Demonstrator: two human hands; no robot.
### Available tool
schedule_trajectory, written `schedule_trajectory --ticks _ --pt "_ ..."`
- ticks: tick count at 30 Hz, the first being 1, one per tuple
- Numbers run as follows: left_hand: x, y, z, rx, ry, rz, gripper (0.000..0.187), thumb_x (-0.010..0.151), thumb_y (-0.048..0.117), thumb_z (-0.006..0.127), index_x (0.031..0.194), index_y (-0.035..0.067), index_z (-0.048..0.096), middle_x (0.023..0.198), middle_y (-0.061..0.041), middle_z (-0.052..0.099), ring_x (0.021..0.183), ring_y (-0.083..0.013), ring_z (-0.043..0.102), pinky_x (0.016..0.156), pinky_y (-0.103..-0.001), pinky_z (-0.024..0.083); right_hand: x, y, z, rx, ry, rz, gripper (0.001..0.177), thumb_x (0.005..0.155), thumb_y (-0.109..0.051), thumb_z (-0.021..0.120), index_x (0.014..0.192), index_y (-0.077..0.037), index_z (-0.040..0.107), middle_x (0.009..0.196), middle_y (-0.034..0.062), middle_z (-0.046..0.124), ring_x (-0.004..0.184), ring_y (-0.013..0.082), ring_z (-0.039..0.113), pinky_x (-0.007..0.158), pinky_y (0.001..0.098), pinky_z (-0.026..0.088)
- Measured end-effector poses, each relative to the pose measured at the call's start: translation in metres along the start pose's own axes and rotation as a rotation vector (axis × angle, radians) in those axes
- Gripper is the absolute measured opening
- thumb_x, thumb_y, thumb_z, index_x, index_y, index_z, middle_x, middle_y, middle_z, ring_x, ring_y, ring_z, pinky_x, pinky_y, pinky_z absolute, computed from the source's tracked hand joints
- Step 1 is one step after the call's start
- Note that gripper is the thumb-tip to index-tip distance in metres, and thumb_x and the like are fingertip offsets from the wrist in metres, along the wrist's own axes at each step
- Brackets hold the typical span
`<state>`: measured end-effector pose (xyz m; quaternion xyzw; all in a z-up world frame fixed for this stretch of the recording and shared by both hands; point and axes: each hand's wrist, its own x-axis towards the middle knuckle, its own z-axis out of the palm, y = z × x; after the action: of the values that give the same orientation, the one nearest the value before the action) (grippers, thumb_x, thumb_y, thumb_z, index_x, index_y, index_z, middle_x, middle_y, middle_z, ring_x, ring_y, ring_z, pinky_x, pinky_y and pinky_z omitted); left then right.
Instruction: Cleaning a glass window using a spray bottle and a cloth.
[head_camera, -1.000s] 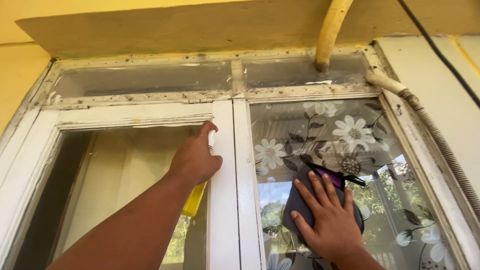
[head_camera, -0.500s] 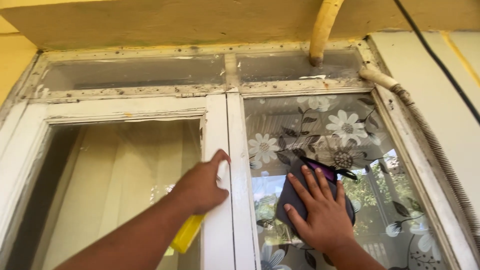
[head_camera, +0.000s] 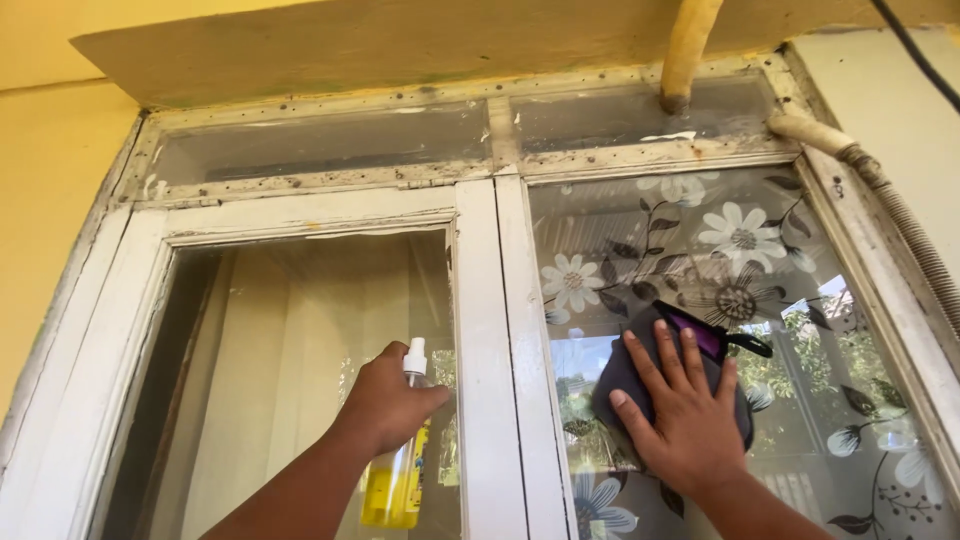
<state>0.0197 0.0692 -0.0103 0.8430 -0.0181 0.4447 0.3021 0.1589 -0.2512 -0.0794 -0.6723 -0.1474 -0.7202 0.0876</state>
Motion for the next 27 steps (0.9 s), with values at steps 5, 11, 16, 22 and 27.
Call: schedule_trajectory --ticks 5,11,16,22,27 --pt "0.027 -0.053 0.012 -0.291 -0.018 0.160 0.043 0.075 0.023 0.080 0.111 0.002 0.067 0.096 -0.014 0.078 0.085 -0.0221 0.074 0.082 -0.036 0.060 -0.011 -0.106 0.000 0.390 -0.036 -0.296 0.078 0.098 -0.056 0.049 0.162 -0.019 0.027 0.170 0.0140 0.018 0.156 0.0385 0.010 0.117 0.0669 0.001" --pt "0.013 -0.024 -0.003 -0.227 0.001 0.143 0.035 0.071 0.023 0.079 0.099 0.006 0.069 0.088 -0.009 0.077 0.080 -0.0209 0.073 0.079 -0.035 0.057 0.044 -0.155 -0.009 0.089 -0.073 -0.277 0.071 0.094 -0.055 0.049 0.158 -0.028 0.033 0.167 0.0131 0.023 0.154 0.0367 0.015 0.112 0.0716 0.012" --pt "0.030 -0.023 -0.013 -0.159 -0.051 0.106 0.032 0.069 0.019 0.080 0.092 0.000 0.070 0.083 -0.012 0.076 0.072 -0.0226 0.073 0.073 -0.037 0.059 0.083 -0.157 0.002 0.092 -0.103 -0.130 0.080 0.092 -0.060 0.045 0.158 -0.019 0.028 0.167 0.0098 0.021 0.153 0.0323 0.014 0.113 0.0699 0.013" --pt "0.034 -0.052 -0.003 -0.779 -0.278 0.114 0.019 0.075 0.010 0.070 0.088 -0.001 0.063 0.075 -0.015 0.071 0.060 -0.0248 0.071 0.061 -0.038 0.062 0.113 -0.150 0.013 0.099 -0.094 -0.039 0.086 0.094 -0.062 0.043 0.159 -0.011 0.022 0.170 0.0088 0.017 0.156 0.0317 0.009 0.117 0.0685 0.007" --pt "0.026 -0.046 -0.010 -0.775 -0.307 0.122 0.017 0.079 0.013 0.067 0.091 0.002 0.061 0.077 -0.012 0.072 0.063 -0.0230 0.073 0.061 -0.038 0.062 0.139 -0.148 0.016 0.093 -0.047 -0.006 0.088 0.095 -0.064 0.042 0.162 -0.012 0.018 0.171 0.0078 0.015 0.158 0.0317 0.007 0.119 0.0675 0.006"
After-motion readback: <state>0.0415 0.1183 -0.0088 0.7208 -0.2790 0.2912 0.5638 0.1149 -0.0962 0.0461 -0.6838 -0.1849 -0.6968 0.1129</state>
